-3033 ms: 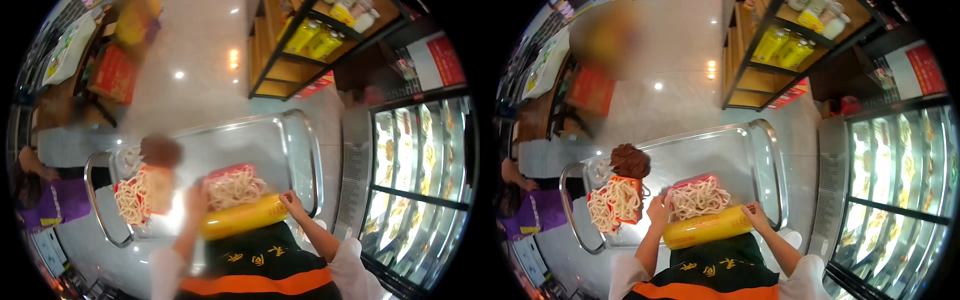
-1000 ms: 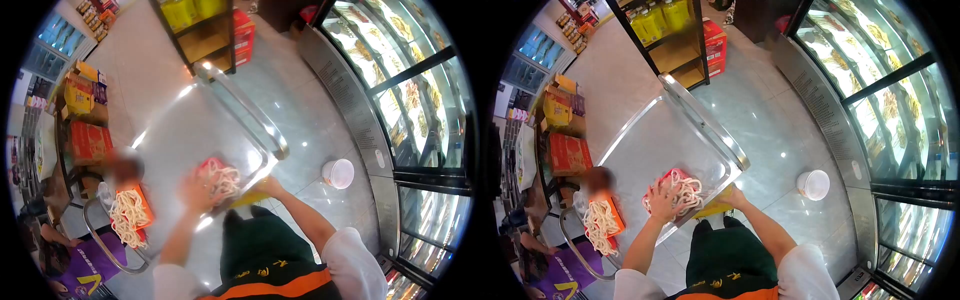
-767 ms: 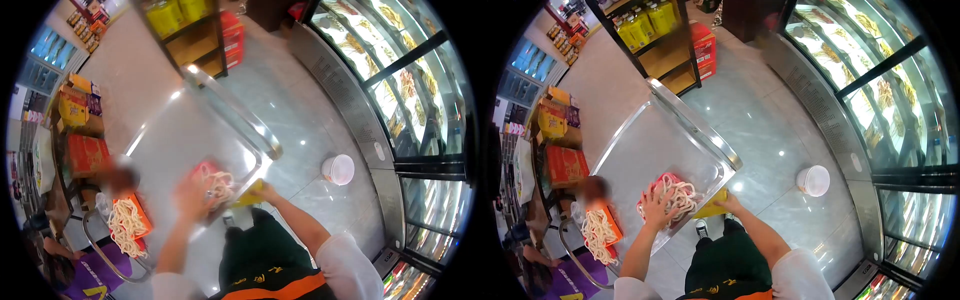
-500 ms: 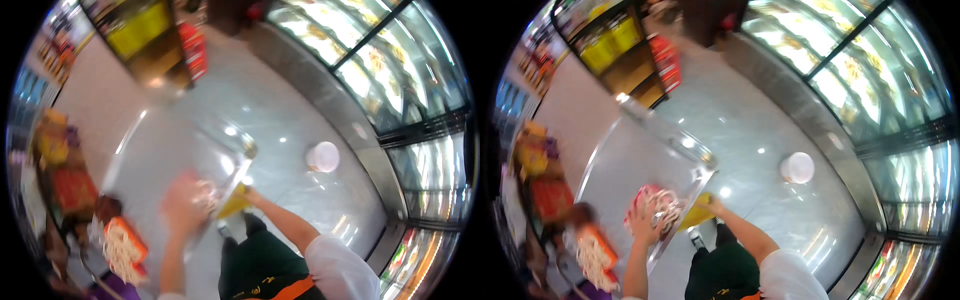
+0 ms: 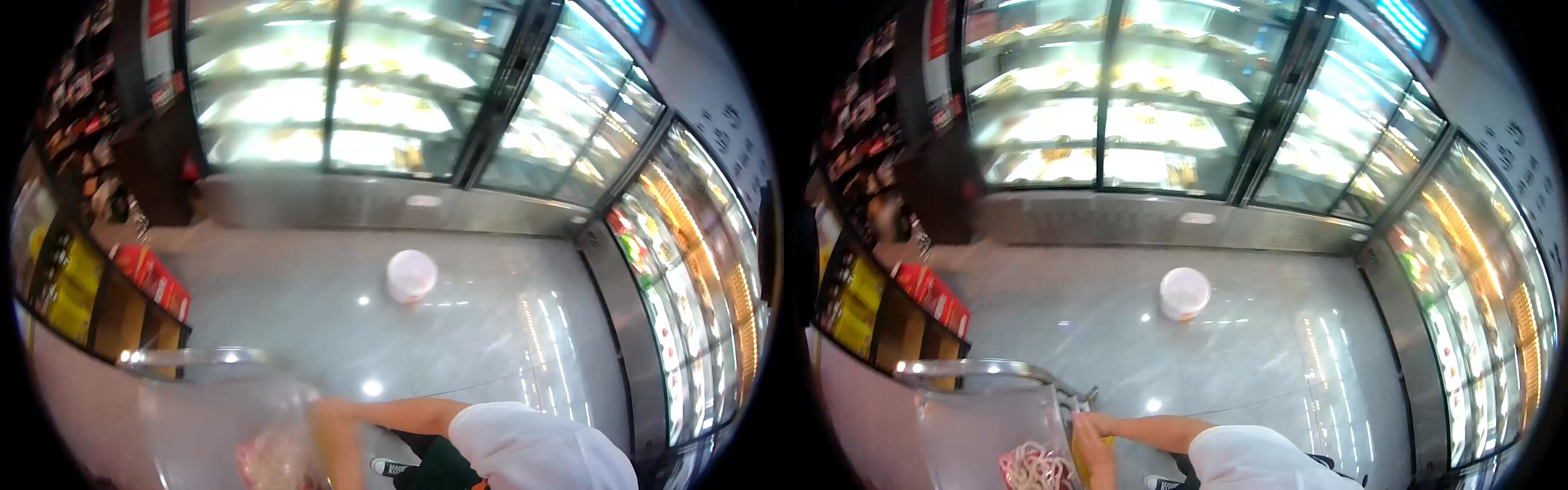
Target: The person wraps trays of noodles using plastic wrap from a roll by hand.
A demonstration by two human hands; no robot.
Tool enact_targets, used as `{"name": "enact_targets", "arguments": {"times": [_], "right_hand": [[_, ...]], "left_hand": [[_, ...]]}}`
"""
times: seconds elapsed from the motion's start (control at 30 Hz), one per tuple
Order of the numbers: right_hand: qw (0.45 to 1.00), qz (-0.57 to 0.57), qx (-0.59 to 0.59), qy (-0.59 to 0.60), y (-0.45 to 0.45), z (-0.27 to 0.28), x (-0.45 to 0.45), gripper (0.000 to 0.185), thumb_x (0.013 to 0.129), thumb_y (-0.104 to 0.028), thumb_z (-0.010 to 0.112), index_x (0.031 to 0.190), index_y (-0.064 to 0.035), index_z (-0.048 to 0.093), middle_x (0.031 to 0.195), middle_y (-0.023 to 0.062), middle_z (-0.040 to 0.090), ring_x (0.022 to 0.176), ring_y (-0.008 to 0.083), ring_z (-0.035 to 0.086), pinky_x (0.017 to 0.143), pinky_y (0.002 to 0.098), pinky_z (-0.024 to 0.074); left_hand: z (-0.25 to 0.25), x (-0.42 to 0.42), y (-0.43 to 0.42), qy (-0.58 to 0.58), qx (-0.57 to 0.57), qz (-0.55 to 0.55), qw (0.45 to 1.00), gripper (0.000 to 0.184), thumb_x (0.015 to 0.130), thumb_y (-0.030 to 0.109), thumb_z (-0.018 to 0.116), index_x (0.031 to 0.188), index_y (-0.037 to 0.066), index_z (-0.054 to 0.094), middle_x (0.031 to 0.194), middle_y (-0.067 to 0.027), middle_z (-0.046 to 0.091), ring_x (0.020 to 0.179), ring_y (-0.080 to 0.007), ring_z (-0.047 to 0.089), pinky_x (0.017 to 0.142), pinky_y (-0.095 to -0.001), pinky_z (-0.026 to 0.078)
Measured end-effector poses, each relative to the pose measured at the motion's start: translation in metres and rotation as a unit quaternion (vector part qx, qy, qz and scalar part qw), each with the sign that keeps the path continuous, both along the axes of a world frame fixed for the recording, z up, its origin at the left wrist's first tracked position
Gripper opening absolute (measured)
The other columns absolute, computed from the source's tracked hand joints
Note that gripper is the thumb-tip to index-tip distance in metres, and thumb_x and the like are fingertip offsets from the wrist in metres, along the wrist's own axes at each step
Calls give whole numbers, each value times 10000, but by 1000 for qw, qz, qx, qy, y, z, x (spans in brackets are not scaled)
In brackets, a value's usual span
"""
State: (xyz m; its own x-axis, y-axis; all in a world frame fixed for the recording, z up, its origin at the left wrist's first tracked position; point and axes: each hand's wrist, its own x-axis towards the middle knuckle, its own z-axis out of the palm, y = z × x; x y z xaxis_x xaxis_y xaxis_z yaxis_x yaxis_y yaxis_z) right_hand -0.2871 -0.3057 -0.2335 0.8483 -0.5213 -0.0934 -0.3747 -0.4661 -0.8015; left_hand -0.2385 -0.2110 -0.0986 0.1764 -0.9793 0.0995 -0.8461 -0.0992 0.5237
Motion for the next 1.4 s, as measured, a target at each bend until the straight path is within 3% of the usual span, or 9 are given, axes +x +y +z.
{"name": "enact_targets", "arguments": {"times": [0.2, 0.27, 0.57, 0.6, 0.83, 0.93, 1.1, 1.33, 1.4], "right_hand": [[961, -107, 253, -17, 0, 57, -36, 413, 741, -259, 547, 1045, -2, 439, 961, 142, 534, 905, 232, 511, 781, 334, 405], [960, -131, 248, -23, 6, 44, -37, 417, 743, -275, 543, 1044, -5, 440, 951, 145, 536, 899, 242, 514, 772, 335, 410], [964, -195, -109, -143, 74, 57, -99, 516, 799, -318, 492, 1193, -16, 352, 1114, 152, 482, 1052, 244, 446, 879, 360, 351], [962, -236, 87, -108, 87, 77, -119, 518, 800, -293, 504, 1202, -15, 332, 1122, 141, 472, 1058, 226, 435, 882, 349, 349], [634, -651, 417, -31, 125, 81, -233, 335, 763, -208, 586, 1015, -2, 507, 885, 86, 582, 807, 178, 556, 741, 313, 450], [637, -689, 345, 30, 119, 77, -286, 332, 734, -223, 612, 959, 8, 533, 850, 104, 590, 768, 198, 570, 726, 322, 454], [819, -483, -118, 286, 70, 188, -291, 387, 713, -350, 578, 918, -43, 460, 769, 177, 571, 707, 319, 566, 631, 402, 439], [932, -69, -177, 308, -9, 392, -240, 330, 758, -328, 547, 922, -65, 436, 658, 155, 533, 634, 341, 529, 577, 424, 412], [948, 12, -197, 250, -21, 443, -197, 333, 766, -312, 549, 943, -55, 434, 642, 142, 525, 615, 335, 519, 570, 415, 410]], "left_hand": [[18, 15, -33, 89, 260, -4, 961, 327, 759, 28, 414, 1080, 29, 478, 1136, -179, 454, 1079, -323, 409, 873, -305, 372], [-50, 26, -19, 121, 88, 30, 988, 208, 763, 195, 473, 822, 33, 588, 829, -136, 579, 741, -271, 567, 606, -390, 456], [-94, 42, -7, 273, -56, 57, 959, 240, 784, 225, 471, 884, 34, 577, 884, -159, 566, 784, -291, 543, 692, -386, 434], [-101, 46, -8, 321, -71, 56, 943, 244, 787, 228, 471, 891, 34, 576, 890, -161, 564, 789, -293, 540, 702, -386, 432], [-67, 53, -15, 37, -36, 40, 998, 225, 781, 191, 450, 889, 38, 576, 866, -149, 564, 774, -291, 537, 709, -381, 430], [-63, 58, -12, -43, -31, 31, 998, 217, 777, 170, 440, 885, 40, 576, 852, -141, 565, 764, -289, 537, 708, -379, 430], [-77, 68, -4, -131, -17, 27, 991, 221, 777, 152, 422, 902, 47, 570, 868, -130, 554, 789, -280, 520, 726, -375, 417], [-179, 85, 8, -208, 165, 34, 963, 312, 809, 214, 392, 1059, 80, 522, 1118, -122, 472, 1057, -230, 403, 860, -365, 329], [-209, 70, 39, -462, 132, 49, 875, 378, 837, 263, 344, 1167, 120, 463, 1265, -79, 362, 1211, -177, 232, 934, -371, 235]]}}
